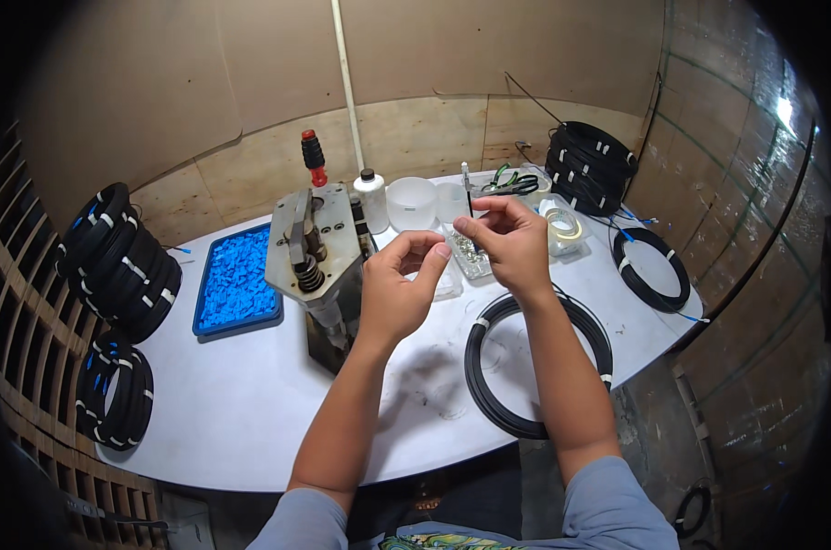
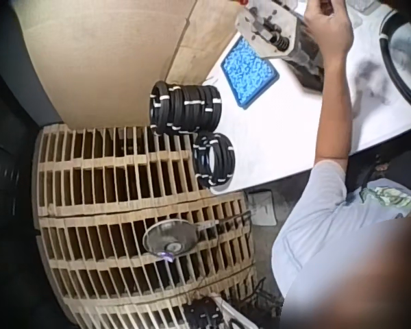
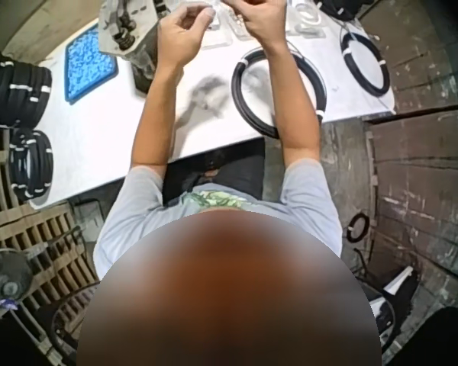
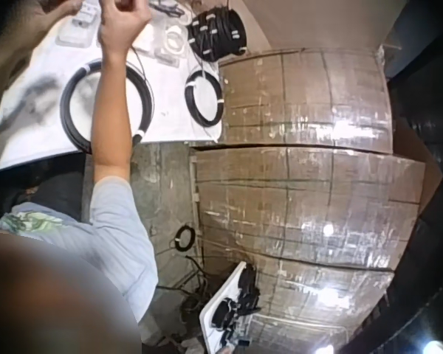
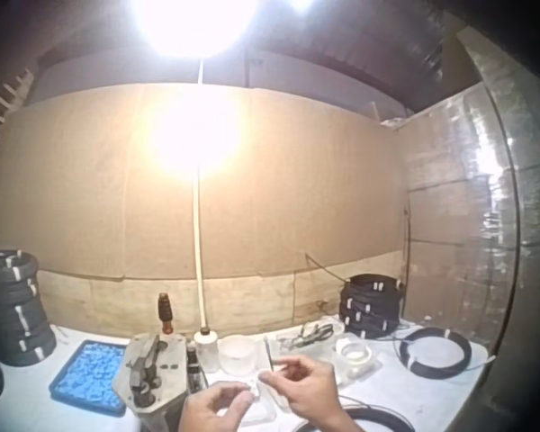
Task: The recorder uses a crimping machine and hand-held components to process a wire harness/coil.
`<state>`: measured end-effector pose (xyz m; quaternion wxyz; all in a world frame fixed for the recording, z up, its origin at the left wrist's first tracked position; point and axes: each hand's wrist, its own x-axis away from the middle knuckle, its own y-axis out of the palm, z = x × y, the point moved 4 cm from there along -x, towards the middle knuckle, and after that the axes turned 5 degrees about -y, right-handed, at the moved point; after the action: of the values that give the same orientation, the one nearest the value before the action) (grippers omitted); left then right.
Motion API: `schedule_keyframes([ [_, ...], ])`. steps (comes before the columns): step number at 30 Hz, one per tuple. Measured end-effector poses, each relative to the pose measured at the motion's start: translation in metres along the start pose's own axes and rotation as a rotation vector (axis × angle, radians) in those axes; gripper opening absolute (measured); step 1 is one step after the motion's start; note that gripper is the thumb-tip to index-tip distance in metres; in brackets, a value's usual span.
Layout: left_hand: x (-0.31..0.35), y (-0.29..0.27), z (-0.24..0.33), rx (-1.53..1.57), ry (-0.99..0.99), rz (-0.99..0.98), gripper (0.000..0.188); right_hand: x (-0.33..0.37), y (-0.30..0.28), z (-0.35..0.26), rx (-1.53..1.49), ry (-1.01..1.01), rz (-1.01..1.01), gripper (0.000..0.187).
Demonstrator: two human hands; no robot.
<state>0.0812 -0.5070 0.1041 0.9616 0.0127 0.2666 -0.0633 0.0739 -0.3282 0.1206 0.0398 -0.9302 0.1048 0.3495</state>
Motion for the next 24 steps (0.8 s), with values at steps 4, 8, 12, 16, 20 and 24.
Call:
schedule_keyframes([
  [4,-0.012,0.014,-0.011,0.105,-0.081,-0.017,0.021,0.010,0.003,0.011,-0.136,0.094,0.039,0.034],
  [8,-0.015,0.023,-0.010,0.145,-0.089,-0.012,0.020,0.020,0.003,0.014,-0.182,0.141,0.043,0.046],
  [12,-0.017,0.022,-0.019,0.097,-0.117,-0.103,0.021,0.021,0.008,0.017,-0.197,0.201,0.014,0.058],
  [16,-0.020,0.020,-0.035,0.111,-0.141,-0.101,0.022,0.021,0.006,0.026,-0.196,0.197,-0.053,0.058],
  [20,-0.023,0.023,-0.040,0.173,-0.244,-0.129,0.022,0.019,0.001,0.016,-0.135,0.230,-0.103,0.059],
  [24,-0.023,0.022,-0.039,0.282,-0.320,-0.156,0.022,0.022,0.003,0.011,-0.133,0.250,-0.139,0.062],
])
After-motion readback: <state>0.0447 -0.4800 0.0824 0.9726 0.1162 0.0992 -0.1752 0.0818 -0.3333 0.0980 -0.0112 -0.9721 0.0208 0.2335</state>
